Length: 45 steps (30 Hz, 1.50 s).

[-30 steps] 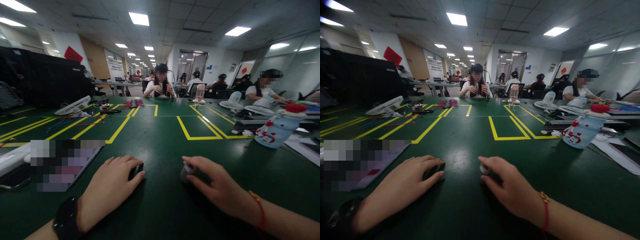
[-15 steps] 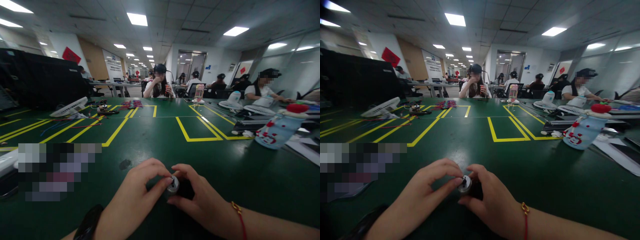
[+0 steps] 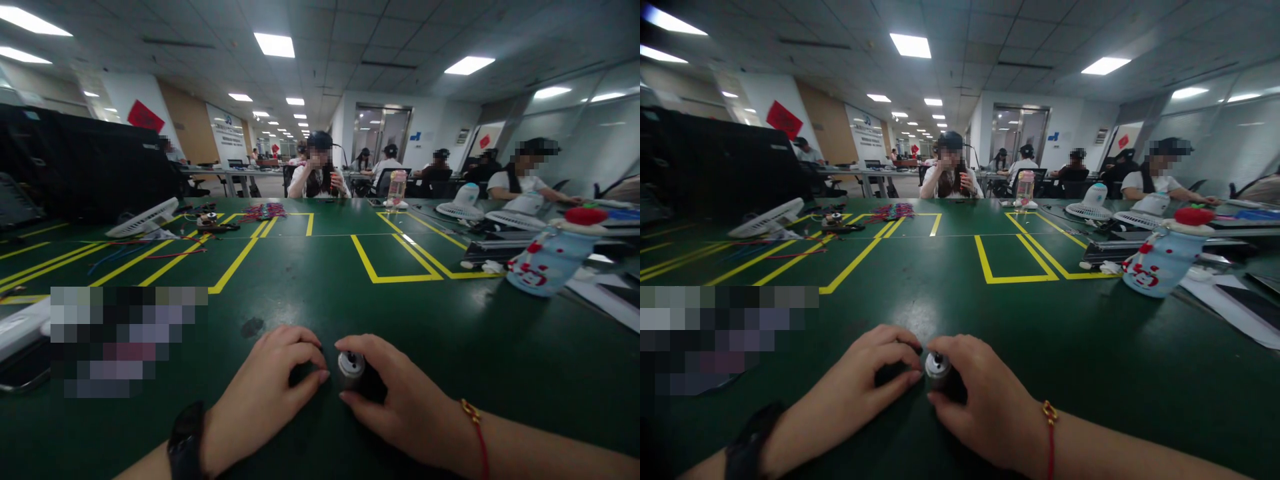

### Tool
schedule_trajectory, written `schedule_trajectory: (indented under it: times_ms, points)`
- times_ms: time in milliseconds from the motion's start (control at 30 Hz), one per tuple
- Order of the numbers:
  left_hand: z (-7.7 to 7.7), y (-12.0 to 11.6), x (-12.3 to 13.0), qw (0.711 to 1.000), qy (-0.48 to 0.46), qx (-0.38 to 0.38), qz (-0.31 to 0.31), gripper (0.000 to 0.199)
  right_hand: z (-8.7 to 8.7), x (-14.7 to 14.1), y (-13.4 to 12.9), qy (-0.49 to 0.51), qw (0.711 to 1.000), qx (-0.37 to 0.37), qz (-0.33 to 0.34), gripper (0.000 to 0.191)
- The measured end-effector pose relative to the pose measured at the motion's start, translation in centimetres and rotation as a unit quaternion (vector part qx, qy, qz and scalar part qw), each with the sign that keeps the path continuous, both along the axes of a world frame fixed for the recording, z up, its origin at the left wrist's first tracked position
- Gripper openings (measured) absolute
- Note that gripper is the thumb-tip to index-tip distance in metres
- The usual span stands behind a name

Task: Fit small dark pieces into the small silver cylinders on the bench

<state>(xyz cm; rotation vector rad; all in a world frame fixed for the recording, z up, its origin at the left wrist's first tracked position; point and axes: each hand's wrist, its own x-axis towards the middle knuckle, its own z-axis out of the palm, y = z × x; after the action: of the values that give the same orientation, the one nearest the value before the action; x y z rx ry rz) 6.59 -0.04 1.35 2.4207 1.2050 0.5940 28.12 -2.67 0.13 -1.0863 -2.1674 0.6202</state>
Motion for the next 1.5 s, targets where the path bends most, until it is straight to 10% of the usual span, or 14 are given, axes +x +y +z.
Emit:
schedule_trajectory:
  times_ms: [167,400,600,767,900,967,1067,1233,1367,1500]
  points:
    - [0.0,-0.3,-0.8,0.999,-0.021,-0.035,-0.008,0.017,1.1,3.2,1.3,0.010,0.993,-0.029,-0.114,0.047]
    - [-0.2,-0.5,-3.0,0.994,-0.043,-0.101,-0.012,0.028,0.4,16.4,3.0,-0.097,0.913,0.048,-0.395,0.060]
    - [0.1,0.3,-5.1,0.995,-0.042,-0.086,0.031,0.028,-1.5,21.6,2.1,-0.158,0.895,0.019,-0.416,0.067]
    - [0.3,0.2,-6.6,0.994,-0.046,-0.073,0.070,0.026,-1.6,21.4,2.4,-0.171,0.895,0.011,-0.411,0.073]
    - [0.1,0.2,-6.1,0.995,-0.045,-0.067,0.058,0.025,-0.3,17.9,1.5,-0.211,0.859,0.218,-0.411,0.074]
    - [0.1,0.4,-5.5,0.996,-0.044,-0.063,0.052,0.025,0.5,13.8,0.7,-0.216,0.895,0.256,-0.293,0.055]
    - [0.0,0.4,-4.9,0.995,-0.050,-0.062,0.053,0.025,1.0,6.2,0.1,-0.171,0.975,0.125,-0.071,0.037]
    - [-0.3,0.2,-5.6,0.994,-0.053,-0.072,0.059,0.024,0.1,-2.0,1.0,-0.131,0.990,0.027,0.043,0.020]
    - [-0.4,0.4,-6.3,0.992,-0.059,-0.098,0.061,0.026,1.1,-0.2,1.6,-0.123,0.991,0.054,0.011,0.015]
    - [-0.3,0.5,-6.4,0.990,-0.074,-0.111,0.054,0.026,4.4,8.1,1.6,-0.146,0.947,0.203,-0.201,0.020]
